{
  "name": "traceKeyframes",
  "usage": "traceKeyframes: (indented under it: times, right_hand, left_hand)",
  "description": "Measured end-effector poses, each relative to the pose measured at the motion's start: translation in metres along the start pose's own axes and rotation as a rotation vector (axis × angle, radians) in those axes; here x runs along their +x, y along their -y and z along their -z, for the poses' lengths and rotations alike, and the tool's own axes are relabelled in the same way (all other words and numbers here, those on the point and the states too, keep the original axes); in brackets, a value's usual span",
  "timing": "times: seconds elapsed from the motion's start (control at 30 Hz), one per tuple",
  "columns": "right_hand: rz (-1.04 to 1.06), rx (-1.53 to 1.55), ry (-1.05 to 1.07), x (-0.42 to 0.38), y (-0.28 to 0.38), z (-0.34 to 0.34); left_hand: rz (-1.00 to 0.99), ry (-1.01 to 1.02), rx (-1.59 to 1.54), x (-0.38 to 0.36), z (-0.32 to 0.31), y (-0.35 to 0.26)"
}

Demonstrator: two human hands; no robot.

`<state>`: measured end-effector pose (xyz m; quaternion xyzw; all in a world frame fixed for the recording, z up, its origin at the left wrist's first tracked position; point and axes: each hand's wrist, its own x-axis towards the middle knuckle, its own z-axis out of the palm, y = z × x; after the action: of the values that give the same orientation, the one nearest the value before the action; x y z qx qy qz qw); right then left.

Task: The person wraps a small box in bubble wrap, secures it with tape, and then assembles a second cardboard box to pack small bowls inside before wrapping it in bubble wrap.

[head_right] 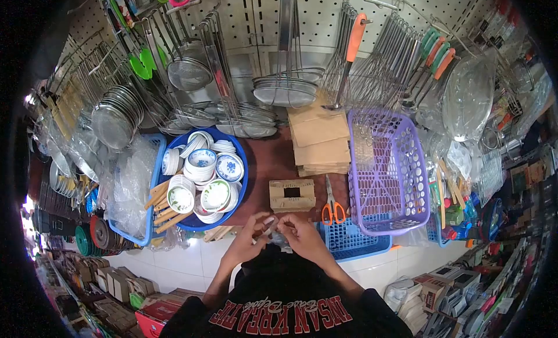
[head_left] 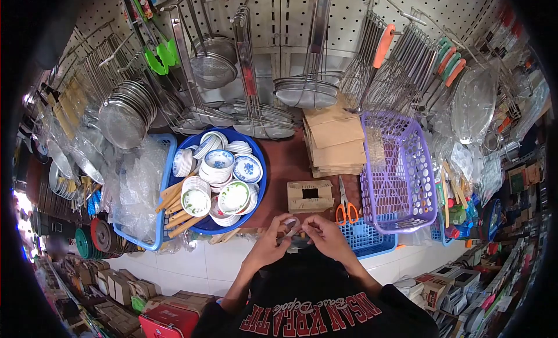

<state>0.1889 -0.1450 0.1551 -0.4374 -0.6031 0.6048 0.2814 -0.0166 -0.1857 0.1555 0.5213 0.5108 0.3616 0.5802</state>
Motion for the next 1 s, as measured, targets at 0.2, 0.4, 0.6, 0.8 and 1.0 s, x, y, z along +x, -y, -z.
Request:
traceKeyframes:
  times: [0.2, 0.4, 0.6, 0.8, 1.0]
  right_hand:
    - [0.061, -0.142, -0.038, 0.0, 0.002, -0.009]
    - [0.05, -0.104, -0.047, 0.0, 0.001, -0.011]
    - [0.062, -0.104, -0.027, 0.0, -0.004, -0.011]
    - [0.087, -0.075, -0.027, 0.0, -0.01, -0.011]
    - [0.059, -0.072, -0.002, -0.001, -0.005, -0.007]
  left_hand:
    - [-0.096, -0.025, 0.084, 0.003, -0.011, 0.004]
    - [-0.136, -0.083, 0.136, 0.004, -0.015, 0.013]
    - [-0.061, -0.023, 0.093, 0.003, -0.011, -0.003]
    - [-0.1, -0.039, 0.131, 0.004, -0.013, 0.012]
    - [-0.013, -0.013, 0.117, 0.005, -0.011, 0.005]
